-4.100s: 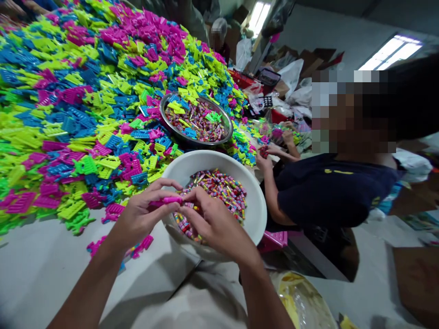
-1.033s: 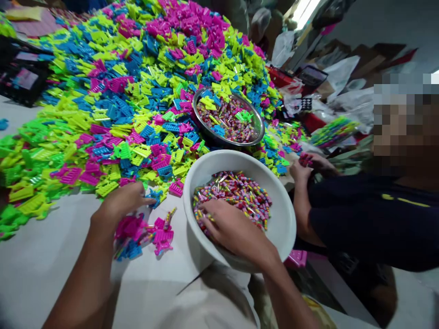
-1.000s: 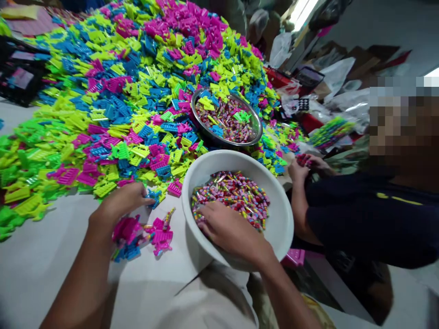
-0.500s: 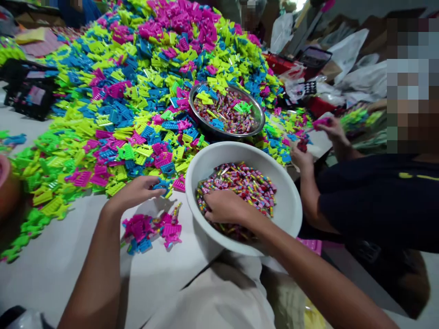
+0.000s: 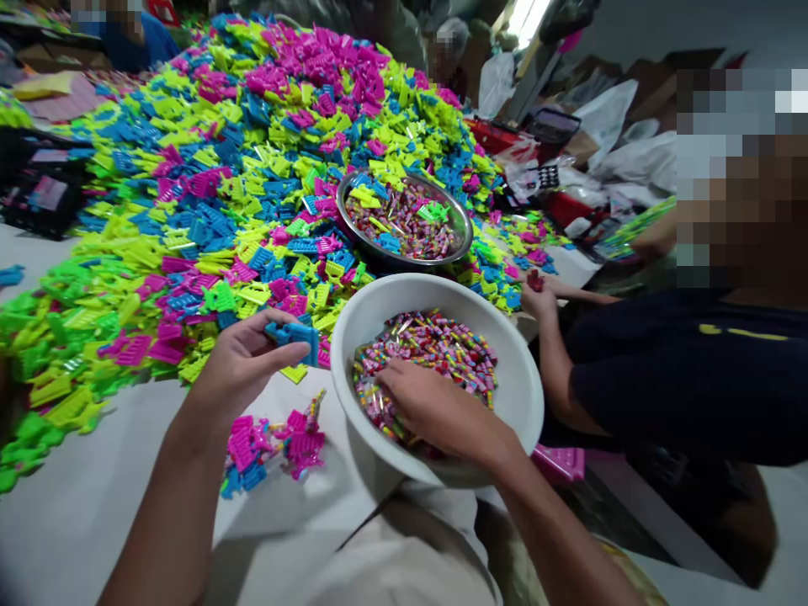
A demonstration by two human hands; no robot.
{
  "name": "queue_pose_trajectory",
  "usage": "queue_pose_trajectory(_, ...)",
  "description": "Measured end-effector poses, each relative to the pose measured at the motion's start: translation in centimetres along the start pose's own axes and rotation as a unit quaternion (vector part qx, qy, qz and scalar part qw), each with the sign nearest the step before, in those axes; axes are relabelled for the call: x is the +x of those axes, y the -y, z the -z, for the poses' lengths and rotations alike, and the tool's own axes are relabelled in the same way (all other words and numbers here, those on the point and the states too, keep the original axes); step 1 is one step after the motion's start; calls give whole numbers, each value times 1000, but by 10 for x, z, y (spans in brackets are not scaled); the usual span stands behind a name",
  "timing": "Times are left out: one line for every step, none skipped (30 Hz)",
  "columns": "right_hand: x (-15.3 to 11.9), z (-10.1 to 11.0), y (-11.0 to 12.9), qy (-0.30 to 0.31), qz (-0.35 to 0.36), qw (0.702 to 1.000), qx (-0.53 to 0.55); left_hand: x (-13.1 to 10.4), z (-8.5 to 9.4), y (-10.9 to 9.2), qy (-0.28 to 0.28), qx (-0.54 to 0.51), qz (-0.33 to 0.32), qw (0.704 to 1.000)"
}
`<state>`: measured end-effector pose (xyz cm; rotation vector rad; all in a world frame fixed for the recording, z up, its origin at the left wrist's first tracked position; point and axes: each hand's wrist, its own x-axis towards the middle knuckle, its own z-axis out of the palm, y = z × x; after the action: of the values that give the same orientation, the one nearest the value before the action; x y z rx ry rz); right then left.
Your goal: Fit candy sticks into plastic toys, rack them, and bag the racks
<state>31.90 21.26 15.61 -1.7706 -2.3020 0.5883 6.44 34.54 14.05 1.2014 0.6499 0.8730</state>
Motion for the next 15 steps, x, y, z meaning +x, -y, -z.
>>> queue_pose_trajectory(-2,-1,1,8,-8,1000,-5,-1,-3,-1,3,-5,0,1000)
queue_pose_trajectory(-3,0,2,6,-16,1000,-17,-2,-6,-3,10,-11,0,1000)
queue_pose_trajectory(-3,2,3,-4,-21,999,-30,-3,-8,-3,19,-17,1,1000)
queue_pose_trajectory(-3,5,4,-25,-23,999,-41,-4,-11,-4,28,-24,1,999)
queue_pose_trajectory(-3,9,5,-49,-24,998,-39,-5,-13,-4,36,-30,1,999)
queue_pose_trajectory(-3,14,6,-74,-26,997,-20,-6,-15,-3,40,-35,1,999)
queue_pose_trajectory(-5,18,8,-99,-29,994,17,-6,-17,-2,39,-35,1,999)
queue_pose_trajectory(-6,22,12,-131,-35,989,65,-7,-19,-2,34,-32,1,999)
queue_pose_trajectory(-8,25,17,-165,-43,978,119,-8,-20,-1,30,-24,3,999)
queue_pose_trajectory(-10,26,23,-200,-50,964,169,-8,-22,-1,26,-12,4,1000)
queue_pose_trajectory(-12,27,30,-230,-52,949,210,-9,-25,-2,24,1,6,1000)
queue_pose_trajectory(-13,26,38,-259,-48,935,236,-10,-27,-3,25,16,5,1000)
queue_pose_trajectory(-13,25,45,-284,-43,926,243,-11,-30,-4,28,31,2,999)
queue_pose_trajectory(-12,23,52,-304,-36,923,233,-12,-33,-6,29,44,-2,999)
queue_pose_trajectory(-11,21,57,-321,-27,923,211,-13,-35,-7,30,56,-8,998)
